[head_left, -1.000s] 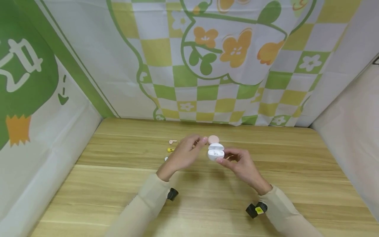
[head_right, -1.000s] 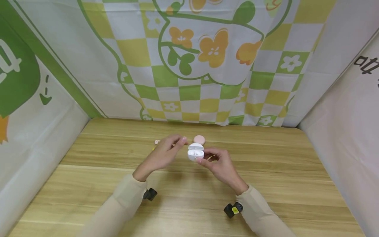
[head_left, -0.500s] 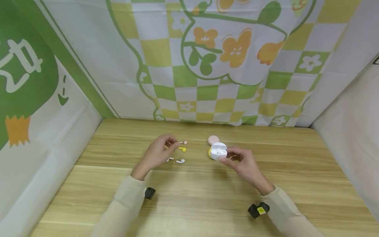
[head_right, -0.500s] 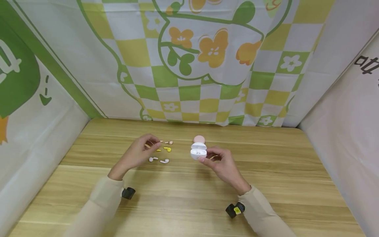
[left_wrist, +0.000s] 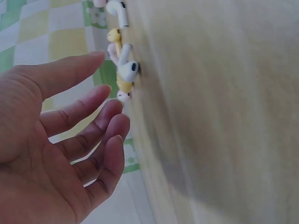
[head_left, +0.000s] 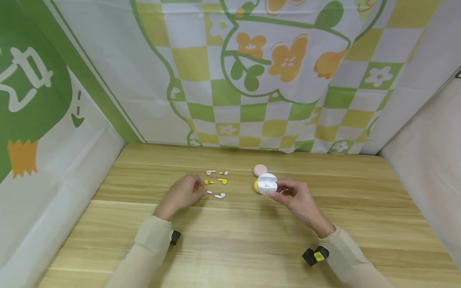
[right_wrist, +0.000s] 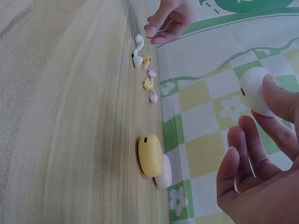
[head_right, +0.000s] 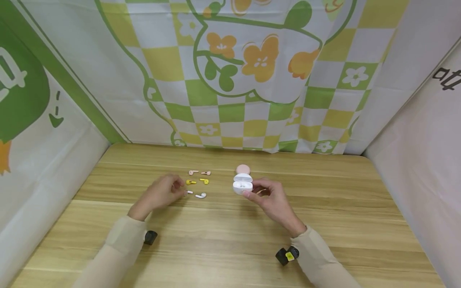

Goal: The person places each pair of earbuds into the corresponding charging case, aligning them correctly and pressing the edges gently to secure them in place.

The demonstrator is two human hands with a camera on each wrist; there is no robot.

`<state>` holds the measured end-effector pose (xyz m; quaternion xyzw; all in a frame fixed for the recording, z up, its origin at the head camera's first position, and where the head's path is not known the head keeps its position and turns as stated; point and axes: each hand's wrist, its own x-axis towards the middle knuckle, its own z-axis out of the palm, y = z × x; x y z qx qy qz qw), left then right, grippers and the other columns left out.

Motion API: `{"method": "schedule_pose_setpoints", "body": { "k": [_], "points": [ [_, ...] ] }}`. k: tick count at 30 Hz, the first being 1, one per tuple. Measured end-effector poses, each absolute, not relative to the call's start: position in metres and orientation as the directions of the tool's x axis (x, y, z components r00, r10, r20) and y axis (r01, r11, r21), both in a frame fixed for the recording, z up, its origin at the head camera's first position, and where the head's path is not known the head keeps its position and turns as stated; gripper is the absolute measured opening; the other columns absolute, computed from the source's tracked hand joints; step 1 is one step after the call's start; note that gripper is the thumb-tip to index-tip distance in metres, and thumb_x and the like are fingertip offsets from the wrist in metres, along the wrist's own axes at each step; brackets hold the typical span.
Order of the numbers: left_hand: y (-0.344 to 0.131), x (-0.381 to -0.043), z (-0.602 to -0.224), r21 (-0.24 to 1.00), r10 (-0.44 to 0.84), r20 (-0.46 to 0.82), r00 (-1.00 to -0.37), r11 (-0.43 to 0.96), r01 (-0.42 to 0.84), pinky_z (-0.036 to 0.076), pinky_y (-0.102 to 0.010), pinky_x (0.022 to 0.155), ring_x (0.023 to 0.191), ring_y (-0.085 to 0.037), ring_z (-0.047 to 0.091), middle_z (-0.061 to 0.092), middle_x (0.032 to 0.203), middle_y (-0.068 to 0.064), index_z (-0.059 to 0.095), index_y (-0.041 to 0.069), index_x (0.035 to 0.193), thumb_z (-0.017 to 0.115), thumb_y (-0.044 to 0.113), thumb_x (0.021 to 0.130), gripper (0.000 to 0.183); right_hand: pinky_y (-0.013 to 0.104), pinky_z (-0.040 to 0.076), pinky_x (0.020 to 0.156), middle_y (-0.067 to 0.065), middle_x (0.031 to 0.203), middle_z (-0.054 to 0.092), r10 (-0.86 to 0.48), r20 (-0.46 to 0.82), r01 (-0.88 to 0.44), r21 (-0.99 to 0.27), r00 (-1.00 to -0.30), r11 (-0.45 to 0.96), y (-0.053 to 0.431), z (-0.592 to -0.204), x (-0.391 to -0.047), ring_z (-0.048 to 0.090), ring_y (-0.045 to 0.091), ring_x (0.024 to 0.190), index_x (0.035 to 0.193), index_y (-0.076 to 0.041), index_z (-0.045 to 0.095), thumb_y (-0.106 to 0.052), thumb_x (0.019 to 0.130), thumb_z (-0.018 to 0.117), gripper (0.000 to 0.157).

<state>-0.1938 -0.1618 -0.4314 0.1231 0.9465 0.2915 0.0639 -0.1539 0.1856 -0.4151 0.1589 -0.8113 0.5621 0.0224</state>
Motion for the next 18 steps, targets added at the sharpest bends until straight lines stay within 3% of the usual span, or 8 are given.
{"method": "schedule_pose_setpoints", "body": {
  "k": [5,18],
  "points": [
    [-0.161,-0.195,-0.436,0.503,0.261,-0.075,-0.962,0.843,0.190,0.051,-0.046,0.082,0.090,-0.023,0.061,0.068,0.097,-0.007,0.071,0.005,0.098,0.082,0.021,0.087,0.022,0.025,0.052,0.075,0.008,0.095,0.069,-0.241,0.213,-0.284,-0.906,-0.947,0.314,0.185,-0.414,-0.153,0.061,0.016,0.087,0.105,0.001,0.075,-0.003,0.089,0.078,0.017],
    [-0.158,-0.199,-0.443,0.456,0.223,-0.098,-0.970,0.876,0.156,0.047,-0.038,0.069,0.077,-0.019,0.056,0.066,0.089,-0.003,0.072,0.009,0.090,0.082,0.022,0.088,0.017,0.026,0.053,0.075,0.006,0.094,0.070,-0.251,0.241,-0.313,-0.898,-0.938,0.309,0.184,-0.417,-0.154,0.062,0.014,0.087,0.104,0.002,0.075,-0.002,0.088,0.078,0.017]
  ]
}}
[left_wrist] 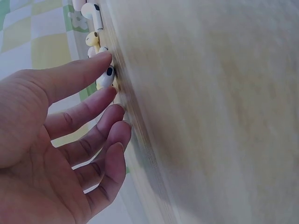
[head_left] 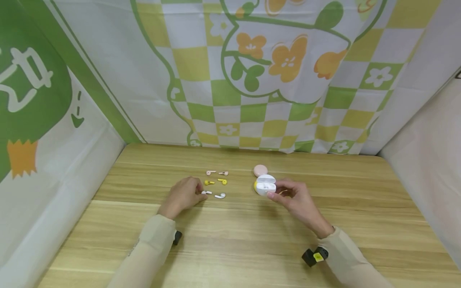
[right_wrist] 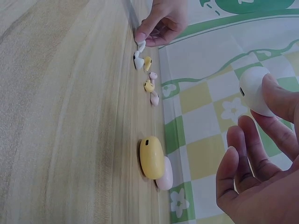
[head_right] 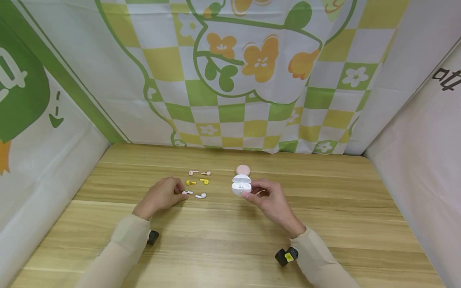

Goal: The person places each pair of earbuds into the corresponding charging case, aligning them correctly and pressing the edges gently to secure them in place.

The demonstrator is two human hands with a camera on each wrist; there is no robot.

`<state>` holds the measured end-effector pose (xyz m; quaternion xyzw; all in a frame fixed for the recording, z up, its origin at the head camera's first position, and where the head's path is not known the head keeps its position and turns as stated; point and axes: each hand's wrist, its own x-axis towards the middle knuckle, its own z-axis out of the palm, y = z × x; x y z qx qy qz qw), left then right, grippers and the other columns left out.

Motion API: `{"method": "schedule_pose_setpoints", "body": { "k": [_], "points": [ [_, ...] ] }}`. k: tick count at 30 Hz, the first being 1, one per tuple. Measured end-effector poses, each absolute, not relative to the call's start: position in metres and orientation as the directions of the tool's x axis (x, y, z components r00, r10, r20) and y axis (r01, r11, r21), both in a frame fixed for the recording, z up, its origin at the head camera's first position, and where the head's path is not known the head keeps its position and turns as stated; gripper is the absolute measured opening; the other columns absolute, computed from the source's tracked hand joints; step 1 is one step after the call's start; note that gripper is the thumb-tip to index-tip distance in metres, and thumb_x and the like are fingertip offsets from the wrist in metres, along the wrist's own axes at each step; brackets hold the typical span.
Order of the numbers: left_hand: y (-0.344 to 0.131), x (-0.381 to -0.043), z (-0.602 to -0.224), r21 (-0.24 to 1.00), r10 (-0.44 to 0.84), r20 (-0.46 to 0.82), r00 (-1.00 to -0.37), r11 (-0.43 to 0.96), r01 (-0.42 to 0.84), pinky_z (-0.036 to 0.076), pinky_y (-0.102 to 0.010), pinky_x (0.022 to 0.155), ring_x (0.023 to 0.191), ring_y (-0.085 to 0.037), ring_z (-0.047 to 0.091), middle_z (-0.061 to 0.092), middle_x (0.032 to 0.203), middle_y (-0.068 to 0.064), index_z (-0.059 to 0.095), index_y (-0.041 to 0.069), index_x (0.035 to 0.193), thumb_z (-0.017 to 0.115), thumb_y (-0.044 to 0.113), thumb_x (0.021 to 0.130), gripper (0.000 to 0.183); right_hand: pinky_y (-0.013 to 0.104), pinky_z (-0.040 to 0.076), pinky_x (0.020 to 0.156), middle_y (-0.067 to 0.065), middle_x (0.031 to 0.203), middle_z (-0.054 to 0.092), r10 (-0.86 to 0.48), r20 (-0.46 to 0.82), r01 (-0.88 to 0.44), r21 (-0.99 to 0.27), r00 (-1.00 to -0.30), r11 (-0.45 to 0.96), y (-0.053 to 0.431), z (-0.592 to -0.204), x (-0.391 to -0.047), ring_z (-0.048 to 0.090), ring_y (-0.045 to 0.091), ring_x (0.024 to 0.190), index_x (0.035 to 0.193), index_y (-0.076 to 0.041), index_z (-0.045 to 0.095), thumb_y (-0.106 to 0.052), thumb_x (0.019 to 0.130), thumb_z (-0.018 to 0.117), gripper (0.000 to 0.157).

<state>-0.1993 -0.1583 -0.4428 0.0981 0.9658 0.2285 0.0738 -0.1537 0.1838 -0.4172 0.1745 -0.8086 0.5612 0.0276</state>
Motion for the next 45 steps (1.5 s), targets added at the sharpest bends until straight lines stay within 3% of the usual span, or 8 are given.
{"method": "schedule_pose_setpoints", "body": {
  "k": [10,22,33,40,45],
  "points": [
    [-0.158,-0.200,-0.443,0.466,0.226,-0.095,-0.970,0.871,0.157,0.046,-0.037,0.067,0.076,-0.019,0.055,0.065,0.087,-0.002,0.071,0.009,0.091,0.079,0.018,0.090,0.012,0.026,0.054,0.076,0.007,0.096,0.070,-0.257,0.218,-0.294,-0.903,-0.942,0.312,0.185,-0.416,-0.153,0.062,0.016,0.088,0.105,0.000,0.075,-0.003,0.088,0.078,0.018],
    [-0.146,-0.192,-0.418,0.528,0.273,0.077,-0.959,0.805,0.272,0.054,-0.042,0.075,0.087,-0.022,0.065,0.070,0.098,-0.006,0.070,0.008,0.099,0.075,0.019,0.092,0.014,0.027,0.053,0.077,0.008,0.098,0.070,-0.259,0.215,-0.292,-0.904,-0.942,0.312,0.183,-0.415,-0.153,0.062,0.016,0.089,0.107,0.000,0.075,-0.004,0.089,0.078,0.019],
    [-0.126,-0.184,-0.397,0.601,0.325,0.257,-0.910,0.684,0.414,0.055,-0.037,0.073,0.082,-0.016,0.068,0.072,0.089,0.000,0.072,0.009,0.097,0.079,0.013,0.090,0.011,0.027,0.053,0.076,0.009,0.098,0.070,-0.260,0.207,-0.285,-0.906,-0.943,0.313,0.182,-0.414,-0.153,0.062,0.016,0.088,0.106,0.000,0.075,-0.004,0.089,0.078,0.019],
    [-0.116,-0.178,-0.386,0.625,0.371,0.380,-0.847,0.572,0.531,0.058,-0.039,0.072,0.080,-0.015,0.066,0.071,0.088,-0.001,0.073,0.004,0.102,0.077,0.009,0.091,0.012,0.027,0.053,0.076,0.009,0.097,0.070,-0.259,0.207,-0.286,-0.905,-0.943,0.315,0.181,-0.413,-0.153,0.062,0.017,0.088,0.106,0.000,0.075,-0.004,0.089,0.078,0.018],
    [-0.109,-0.174,-0.378,0.643,0.387,0.430,-0.816,0.504,0.577,0.057,-0.032,0.070,0.080,-0.012,0.063,0.068,0.089,0.001,0.073,0.003,0.104,0.074,0.008,0.094,0.012,0.027,0.054,0.076,0.009,0.097,0.070,-0.265,0.205,-0.283,-0.909,-0.942,0.306,0.180,-0.412,-0.152,0.062,0.017,0.088,0.107,0.000,0.075,-0.004,0.089,0.078,0.019]
  ]
}}
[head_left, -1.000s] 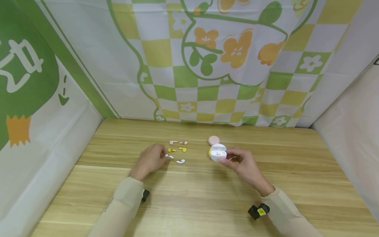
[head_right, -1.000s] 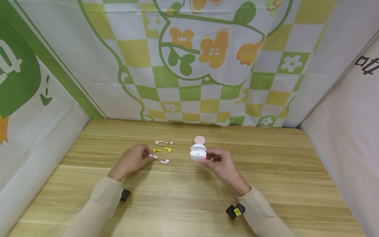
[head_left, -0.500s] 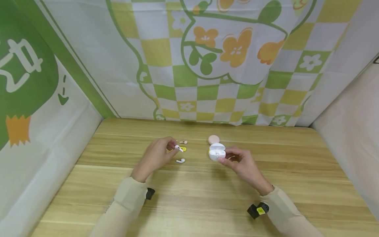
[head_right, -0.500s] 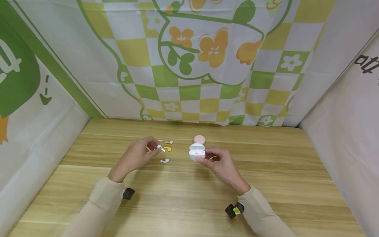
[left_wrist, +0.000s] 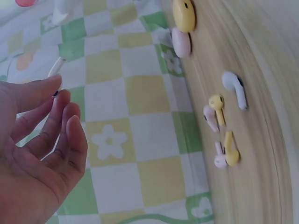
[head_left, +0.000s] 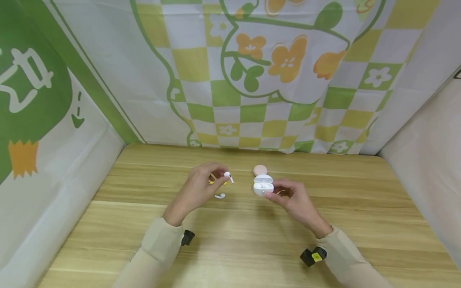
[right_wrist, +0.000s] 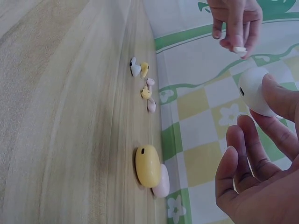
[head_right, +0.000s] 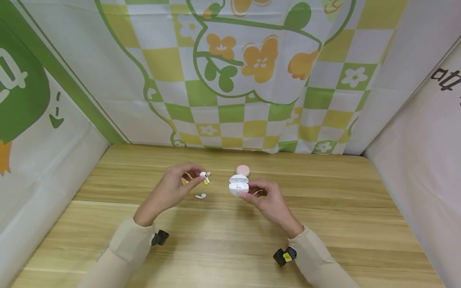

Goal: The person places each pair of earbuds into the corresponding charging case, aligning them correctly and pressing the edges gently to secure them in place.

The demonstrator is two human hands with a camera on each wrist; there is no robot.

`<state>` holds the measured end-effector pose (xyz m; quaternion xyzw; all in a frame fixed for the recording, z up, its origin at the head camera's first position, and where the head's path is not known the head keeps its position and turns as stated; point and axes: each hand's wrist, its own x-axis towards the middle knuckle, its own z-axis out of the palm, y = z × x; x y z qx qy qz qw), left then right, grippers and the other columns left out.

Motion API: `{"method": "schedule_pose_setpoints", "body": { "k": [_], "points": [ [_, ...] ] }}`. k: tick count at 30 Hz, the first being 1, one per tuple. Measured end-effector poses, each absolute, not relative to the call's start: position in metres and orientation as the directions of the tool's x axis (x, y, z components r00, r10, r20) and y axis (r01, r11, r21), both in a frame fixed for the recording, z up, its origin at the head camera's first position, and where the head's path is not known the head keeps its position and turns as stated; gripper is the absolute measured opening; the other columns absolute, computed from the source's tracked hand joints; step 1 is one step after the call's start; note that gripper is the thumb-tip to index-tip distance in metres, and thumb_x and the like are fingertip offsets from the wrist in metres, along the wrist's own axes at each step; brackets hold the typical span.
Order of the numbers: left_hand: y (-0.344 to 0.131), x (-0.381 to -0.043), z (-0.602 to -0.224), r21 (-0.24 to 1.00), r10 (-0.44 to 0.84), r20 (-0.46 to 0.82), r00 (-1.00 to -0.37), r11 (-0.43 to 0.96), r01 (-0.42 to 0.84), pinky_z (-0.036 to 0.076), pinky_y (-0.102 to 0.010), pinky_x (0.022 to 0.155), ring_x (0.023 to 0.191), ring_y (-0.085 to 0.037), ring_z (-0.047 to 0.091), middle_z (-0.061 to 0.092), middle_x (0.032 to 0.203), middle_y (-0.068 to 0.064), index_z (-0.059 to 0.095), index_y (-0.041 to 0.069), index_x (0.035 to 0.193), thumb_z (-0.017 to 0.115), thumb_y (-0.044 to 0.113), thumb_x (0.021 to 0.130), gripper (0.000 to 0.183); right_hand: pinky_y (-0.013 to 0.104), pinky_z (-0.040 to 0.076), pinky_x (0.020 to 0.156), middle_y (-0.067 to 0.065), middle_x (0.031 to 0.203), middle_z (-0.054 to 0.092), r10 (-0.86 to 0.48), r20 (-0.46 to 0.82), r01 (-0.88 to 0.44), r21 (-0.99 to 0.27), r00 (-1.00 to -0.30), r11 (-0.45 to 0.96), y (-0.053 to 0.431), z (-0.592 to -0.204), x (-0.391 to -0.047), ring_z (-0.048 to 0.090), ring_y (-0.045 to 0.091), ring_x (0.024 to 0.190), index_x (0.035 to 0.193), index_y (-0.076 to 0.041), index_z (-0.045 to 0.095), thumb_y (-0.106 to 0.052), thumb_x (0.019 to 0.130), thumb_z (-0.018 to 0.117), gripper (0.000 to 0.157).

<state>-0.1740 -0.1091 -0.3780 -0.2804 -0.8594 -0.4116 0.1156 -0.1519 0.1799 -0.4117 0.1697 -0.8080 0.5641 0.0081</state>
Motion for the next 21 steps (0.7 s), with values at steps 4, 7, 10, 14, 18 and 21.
{"method": "schedule_pose_setpoints", "body": {
  "k": [4,7,10,14,18,21],
  "points": [
    [-0.103,-0.171,-0.374,0.653,0.397,0.449,-0.800,0.465,0.598,0.056,-0.028,0.072,0.083,-0.013,0.063,0.068,0.092,-0.001,0.072,0.002,0.108,0.072,0.008,0.096,0.014,0.027,0.054,0.076,0.009,0.098,0.070,-0.270,0.207,-0.287,-0.909,-0.940,0.302,0.179,-0.412,-0.152,0.062,0.017,0.089,0.108,0.000,0.075,-0.004,0.089,0.078,0.020],
    [-0.097,-0.170,-0.372,0.654,0.400,0.472,-0.786,0.439,0.616,0.056,-0.030,0.073,0.085,-0.014,0.063,0.068,0.094,-0.002,0.072,0.002,0.108,0.071,0.009,0.096,0.014,0.028,0.054,0.076,0.009,0.099,0.070,-0.268,0.209,-0.288,-0.908,-0.940,0.303,0.178,-0.412,-0.152,0.062,0.017,0.089,0.108,0.001,0.074,-0.004,0.089,0.078,0.020],
    [-0.090,-0.168,-0.371,0.648,0.395,0.500,-0.771,0.420,0.635,0.057,-0.032,0.073,0.086,-0.015,0.063,0.068,0.095,-0.003,0.072,0.001,0.108,0.071,0.008,0.096,0.014,0.028,0.054,0.077,0.009,0.099,0.070,-0.265,0.206,-0.285,-0.908,-0.942,0.306,0.177,-0.411,-0.152,0.062,0.017,0.089,0.108,0.001,0.074,-0.004,0.089,0.078,0.020],
    [-0.081,-0.166,-0.370,0.629,0.397,0.534,-0.746,0.403,0.665,0.057,-0.034,0.073,0.086,-0.015,0.062,0.068,0.095,-0.004,0.072,0.002,0.107,0.074,0.006,0.094,0.014,0.028,0.054,0.077,0.008,0.099,0.070,-0.265,0.203,-0.283,-0.907,-0.943,0.311,0.176,-0.410,-0.152,0.062,0.018,0.089,0.108,0.000,0.074,-0.005,0.090,0.078,0.020],
    [-0.073,-0.165,-0.371,0.595,0.415,0.551,-0.724,0.412,0.690,0.056,-0.038,0.074,0.088,-0.017,0.062,0.068,0.096,-0.004,0.072,0.003,0.107,0.074,0.006,0.093,0.014,0.030,0.054,0.078,0.008,0.099,0.070,-0.270,0.202,-0.283,-0.908,-0.942,0.309,0.175,-0.409,-0.151,0.062,0.018,0.090,0.109,0.000,0.074,-0.006,0.090,0.077,0.020],
    [-0.068,-0.165,-0.371,0.579,0.425,0.548,-0.720,0.428,0.693,0.056,-0.038,0.077,0.090,-0.019,0.063,0.068,0.098,-0.004,0.072,0.004,0.108,0.074,0.008,0.094,0.015,0.030,0.054,0.078,0.008,0.099,0.070,-0.272,0.201,-0.284,-0.908,-0.941,0.309,0.175,-0.409,-0.152,0.063,0.019,0.090,0.109,0.000,0.074,-0.006,0.090,0.077,0.020]
  ]
}}
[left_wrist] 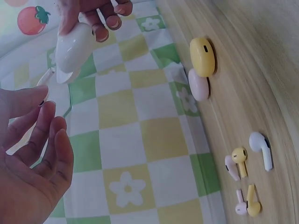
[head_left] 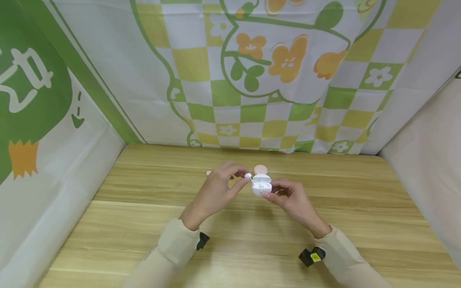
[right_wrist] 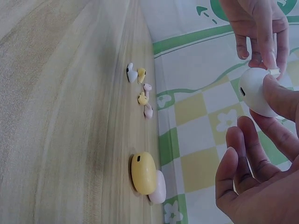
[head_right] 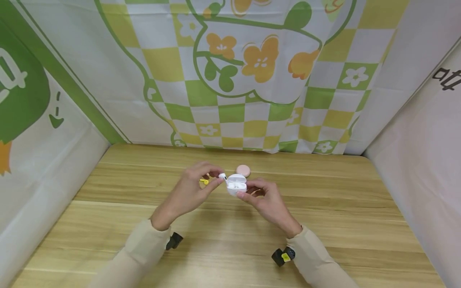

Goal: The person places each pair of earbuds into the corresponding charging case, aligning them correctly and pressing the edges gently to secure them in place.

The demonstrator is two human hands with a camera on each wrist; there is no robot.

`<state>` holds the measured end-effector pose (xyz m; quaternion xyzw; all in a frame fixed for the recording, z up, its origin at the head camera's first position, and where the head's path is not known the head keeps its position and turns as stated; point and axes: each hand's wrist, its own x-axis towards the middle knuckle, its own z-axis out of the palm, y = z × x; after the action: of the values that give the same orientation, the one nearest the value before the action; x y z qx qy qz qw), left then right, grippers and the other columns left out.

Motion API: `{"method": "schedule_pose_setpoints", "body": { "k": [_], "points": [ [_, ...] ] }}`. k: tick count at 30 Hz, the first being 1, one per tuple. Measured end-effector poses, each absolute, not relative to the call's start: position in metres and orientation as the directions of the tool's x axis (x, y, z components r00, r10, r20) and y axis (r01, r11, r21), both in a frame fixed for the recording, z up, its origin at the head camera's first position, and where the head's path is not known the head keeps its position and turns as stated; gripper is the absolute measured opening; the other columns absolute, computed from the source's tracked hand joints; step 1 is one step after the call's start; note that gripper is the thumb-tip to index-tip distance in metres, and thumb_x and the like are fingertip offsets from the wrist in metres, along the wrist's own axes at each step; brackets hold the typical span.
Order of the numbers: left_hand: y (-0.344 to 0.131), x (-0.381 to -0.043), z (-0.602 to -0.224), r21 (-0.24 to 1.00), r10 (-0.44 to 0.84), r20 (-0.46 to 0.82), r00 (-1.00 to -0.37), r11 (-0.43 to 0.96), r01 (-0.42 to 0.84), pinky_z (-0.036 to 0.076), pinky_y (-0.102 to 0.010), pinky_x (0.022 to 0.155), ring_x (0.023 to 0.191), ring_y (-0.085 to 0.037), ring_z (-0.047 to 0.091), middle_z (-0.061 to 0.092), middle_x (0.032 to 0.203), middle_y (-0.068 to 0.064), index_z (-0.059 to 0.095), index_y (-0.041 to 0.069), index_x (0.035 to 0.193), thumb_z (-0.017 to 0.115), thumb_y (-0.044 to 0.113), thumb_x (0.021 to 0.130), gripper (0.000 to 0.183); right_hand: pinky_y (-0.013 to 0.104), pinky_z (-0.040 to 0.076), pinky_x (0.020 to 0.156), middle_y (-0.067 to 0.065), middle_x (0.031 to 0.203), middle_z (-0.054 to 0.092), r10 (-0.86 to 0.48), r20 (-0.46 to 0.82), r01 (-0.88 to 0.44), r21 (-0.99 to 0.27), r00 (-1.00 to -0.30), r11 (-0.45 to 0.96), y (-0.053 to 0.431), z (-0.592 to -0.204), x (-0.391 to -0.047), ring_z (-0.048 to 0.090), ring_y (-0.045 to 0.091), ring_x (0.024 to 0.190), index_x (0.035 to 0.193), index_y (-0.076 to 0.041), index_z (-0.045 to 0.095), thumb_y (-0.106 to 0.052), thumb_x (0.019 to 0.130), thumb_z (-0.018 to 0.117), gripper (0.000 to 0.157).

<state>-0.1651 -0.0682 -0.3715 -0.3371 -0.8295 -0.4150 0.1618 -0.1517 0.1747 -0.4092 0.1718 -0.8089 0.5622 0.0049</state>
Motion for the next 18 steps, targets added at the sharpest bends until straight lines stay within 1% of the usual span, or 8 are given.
{"method": "schedule_pose_setpoints", "body": {
  "k": [7,10,15,18],
  "points": [
    [-0.060,-0.166,-0.371,0.564,0.433,0.552,-0.713,0.436,0.701,0.054,-0.038,0.080,0.095,-0.020,0.062,0.068,0.101,-0.005,0.074,0.004,0.109,0.075,0.010,0.093,0.017,0.031,0.054,0.078,0.008,0.099,0.070,-0.277,0.201,-0.285,-0.907,-0.940,0.310,0.174,-0.409,-0.152,0.063,0.019,0.090,0.109,-0.001,0.075,-0.007,0.091,0.077,0.020],
    [-0.058,-0.165,-0.371,0.551,0.441,0.549,-0.710,0.448,0.704,0.052,-0.035,0.080,0.096,-0.019,0.062,0.068,0.102,-0.005,0.074,0.004,0.108,0.075,0.010,0.093,0.016,0.030,0.055,0.078,0.008,0.100,0.070,-0.283,0.205,-0.290,-0.908,-0.937,0.303,0.173,-0.408,-0.152,0.063,0.019,0.090,0.109,-0.001,0.075,-0.006,0.091,0.077,0.020],
    [-0.057,-0.165,-0.370,0.524,0.449,0.548,-0.705,0.473,0.709,0.048,-0.032,0.077,0.092,-0.017,0.058,0.065,0.101,-0.002,0.076,0.007,0.107,0.076,0.013,0.093,0.015,0.028,0.054,0.078,0.008,0.099,0.070,-0.288,0.219,-0.304,-0.906,-0.932,0.295,0.172,-0.408,-0.153,0.063,0.017,0.089,0.108,0.000,0.075,-0.005,0.090,0.077,0.019],
    [-0.056,-0.165,-0.369,0.515,0.448,0.552,-0.703,0.479,0.711,0.048,-0.032,0.076,0.091,-0.018,0.057,0.063,0.102,-0.003,0.076,0.008,0.106,0.076,0.014,0.093,0.015,0.028,0.054,0.077,0.007,0.098,0.070,-0.286,0.219,-0.303,-0.907,-0.933,0.293,0.172,-0.408,-0.153,0.063,0.017,0.089,0.108,-0.001,0.075,-0.005,0.090,0.077,0.019]
  ]
}}
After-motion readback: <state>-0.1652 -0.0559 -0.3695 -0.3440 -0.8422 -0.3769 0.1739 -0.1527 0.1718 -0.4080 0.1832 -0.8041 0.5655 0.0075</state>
